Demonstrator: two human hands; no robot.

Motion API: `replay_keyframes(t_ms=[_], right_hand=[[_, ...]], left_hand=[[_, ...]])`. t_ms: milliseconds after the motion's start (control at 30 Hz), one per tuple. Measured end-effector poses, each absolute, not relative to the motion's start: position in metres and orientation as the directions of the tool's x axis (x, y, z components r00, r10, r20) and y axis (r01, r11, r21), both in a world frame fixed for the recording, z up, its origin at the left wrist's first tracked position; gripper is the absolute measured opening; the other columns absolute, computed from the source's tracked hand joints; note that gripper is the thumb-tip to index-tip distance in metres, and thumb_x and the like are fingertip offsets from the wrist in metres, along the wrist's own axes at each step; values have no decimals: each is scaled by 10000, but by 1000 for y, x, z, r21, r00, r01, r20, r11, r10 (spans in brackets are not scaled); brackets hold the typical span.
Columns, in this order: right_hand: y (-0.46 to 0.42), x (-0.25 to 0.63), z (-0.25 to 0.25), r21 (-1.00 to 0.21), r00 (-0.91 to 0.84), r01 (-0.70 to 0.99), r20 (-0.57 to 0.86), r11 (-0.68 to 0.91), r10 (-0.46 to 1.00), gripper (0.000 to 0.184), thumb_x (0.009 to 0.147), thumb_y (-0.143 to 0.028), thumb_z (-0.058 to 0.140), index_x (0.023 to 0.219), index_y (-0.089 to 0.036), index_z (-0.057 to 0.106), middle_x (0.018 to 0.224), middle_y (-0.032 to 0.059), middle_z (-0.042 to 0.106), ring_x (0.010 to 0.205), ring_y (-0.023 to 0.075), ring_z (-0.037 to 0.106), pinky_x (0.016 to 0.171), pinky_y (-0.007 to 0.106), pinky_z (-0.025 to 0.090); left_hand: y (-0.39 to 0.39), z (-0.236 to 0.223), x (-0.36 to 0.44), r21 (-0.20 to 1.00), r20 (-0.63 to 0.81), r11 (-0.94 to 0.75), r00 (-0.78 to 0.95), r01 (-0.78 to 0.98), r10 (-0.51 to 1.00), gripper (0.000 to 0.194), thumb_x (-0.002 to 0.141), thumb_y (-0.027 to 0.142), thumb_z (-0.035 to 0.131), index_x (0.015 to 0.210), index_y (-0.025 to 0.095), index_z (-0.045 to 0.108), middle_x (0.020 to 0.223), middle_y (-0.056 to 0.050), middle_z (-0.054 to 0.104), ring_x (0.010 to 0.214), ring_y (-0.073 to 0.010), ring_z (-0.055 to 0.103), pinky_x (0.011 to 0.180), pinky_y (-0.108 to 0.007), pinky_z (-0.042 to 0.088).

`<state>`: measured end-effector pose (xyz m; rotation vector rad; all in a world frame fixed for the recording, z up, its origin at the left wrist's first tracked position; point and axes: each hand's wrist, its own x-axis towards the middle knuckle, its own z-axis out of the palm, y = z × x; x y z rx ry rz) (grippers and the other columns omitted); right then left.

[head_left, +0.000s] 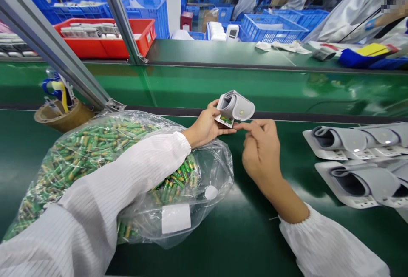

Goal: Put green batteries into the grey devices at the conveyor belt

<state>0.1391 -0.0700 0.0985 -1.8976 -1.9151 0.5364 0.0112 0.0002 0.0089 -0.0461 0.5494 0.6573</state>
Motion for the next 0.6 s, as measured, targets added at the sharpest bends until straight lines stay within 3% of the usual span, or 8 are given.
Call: replay_keyframes(t_ms=[67,167,333,400,533,600], right_hand=[[-71,142,94,-409,-146,902,10,138,989,407,991,-107,407,1202,-166,751,1020,99,528,910,140,574,791,304,546],[-73,144,87,-392,-183,907,-47,151,982,473,996,-100,396,1352,-165,702,1055,109,538,903,142,572,789,308,533],[-74,148,86,-372,-170,921,-120,114,978,449,1015,-146,437,1362,-186,719,983,89,563,861,134,576,725,270,486],[-74,147,89,-266,-172,955,-149,128,974,464,1015,-158,433,1375,-213,720,958,85,557,815,130,553,644,246,408],[-73,138,93,76,-99,990,-237,121,966,504,1007,-211,486,1478,-281,649,987,94,600,774,144,522,556,255,191],[-72,135,93,146,-73,983,-239,110,968,513,996,-239,532,1496,-293,633,975,92,612,728,134,505,553,264,149]], left_hand=[[0,12,11,122,-502,798,657,-590,562,616,716,175,495,1324,265,459,1072,-51,613,828,-216,669,876,-503,593],[0,15,12,118,-485,813,681,-571,549,520,732,164,481,1246,236,492,1032,-53,626,841,-213,664,909,-509,584],[-1,15,13,113,-492,839,704,-532,512,464,747,149,468,1206,221,485,993,-51,645,827,-213,663,897,-482,586],[-1,15,14,111,-489,840,707,-531,512,412,765,145,459,1170,210,499,990,-55,651,818,-200,655,883,-444,583],[-2,15,16,107,-488,830,699,-547,523,327,810,157,463,1131,210,491,982,-51,644,852,-200,665,830,-376,571],[-3,14,17,112,-492,825,690,-554,531,326,826,159,472,1146,221,473,946,-36,626,837,-191,661,789,-333,559]])
